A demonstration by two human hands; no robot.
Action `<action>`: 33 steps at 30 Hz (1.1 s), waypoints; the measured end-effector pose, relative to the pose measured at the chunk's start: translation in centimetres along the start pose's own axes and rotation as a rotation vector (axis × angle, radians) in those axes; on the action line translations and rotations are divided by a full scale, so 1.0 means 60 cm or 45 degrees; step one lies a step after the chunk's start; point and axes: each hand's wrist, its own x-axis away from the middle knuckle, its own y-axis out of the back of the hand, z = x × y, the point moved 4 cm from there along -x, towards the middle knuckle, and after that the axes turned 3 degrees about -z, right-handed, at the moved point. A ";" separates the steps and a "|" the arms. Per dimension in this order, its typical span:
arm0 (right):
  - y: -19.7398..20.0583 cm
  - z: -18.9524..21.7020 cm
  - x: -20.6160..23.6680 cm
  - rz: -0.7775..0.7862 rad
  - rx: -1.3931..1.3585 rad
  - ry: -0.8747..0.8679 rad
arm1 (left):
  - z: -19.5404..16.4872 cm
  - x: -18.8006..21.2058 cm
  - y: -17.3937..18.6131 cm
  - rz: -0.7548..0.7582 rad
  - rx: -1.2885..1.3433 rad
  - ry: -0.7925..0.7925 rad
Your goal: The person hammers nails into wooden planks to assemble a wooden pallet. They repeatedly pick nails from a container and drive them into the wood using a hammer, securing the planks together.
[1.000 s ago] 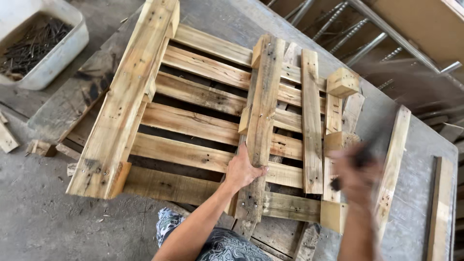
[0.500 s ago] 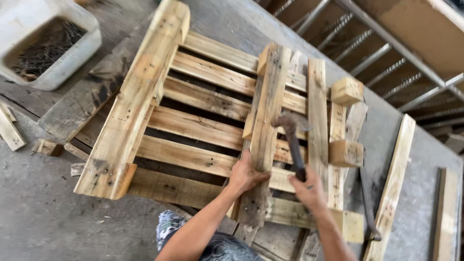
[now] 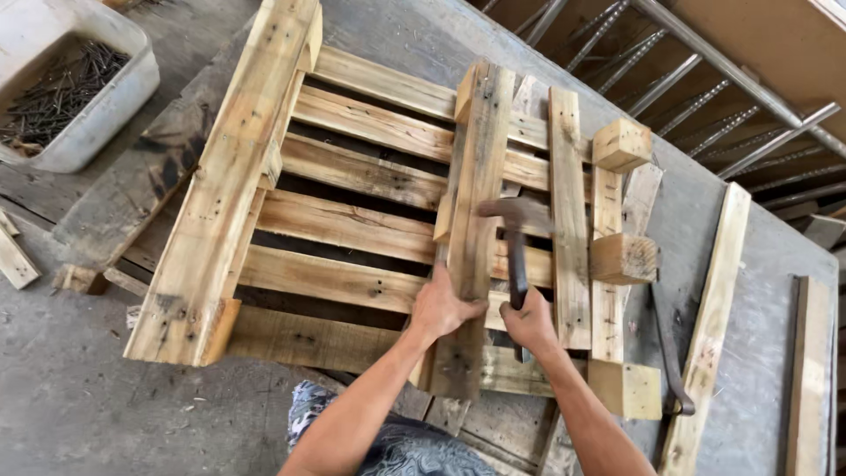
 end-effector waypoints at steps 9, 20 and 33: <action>0.037 -0.203 0.099 -0.116 -0.618 -0.301 | 0.020 -0.019 -0.007 0.011 -0.108 -0.017; 0.287 -0.392 0.201 -0.794 -0.316 -0.377 | 0.021 -0.017 -0.052 0.116 0.092 -0.138; 0.187 -0.435 0.214 -0.414 0.233 -0.702 | 0.060 -0.043 0.023 0.013 0.094 -0.263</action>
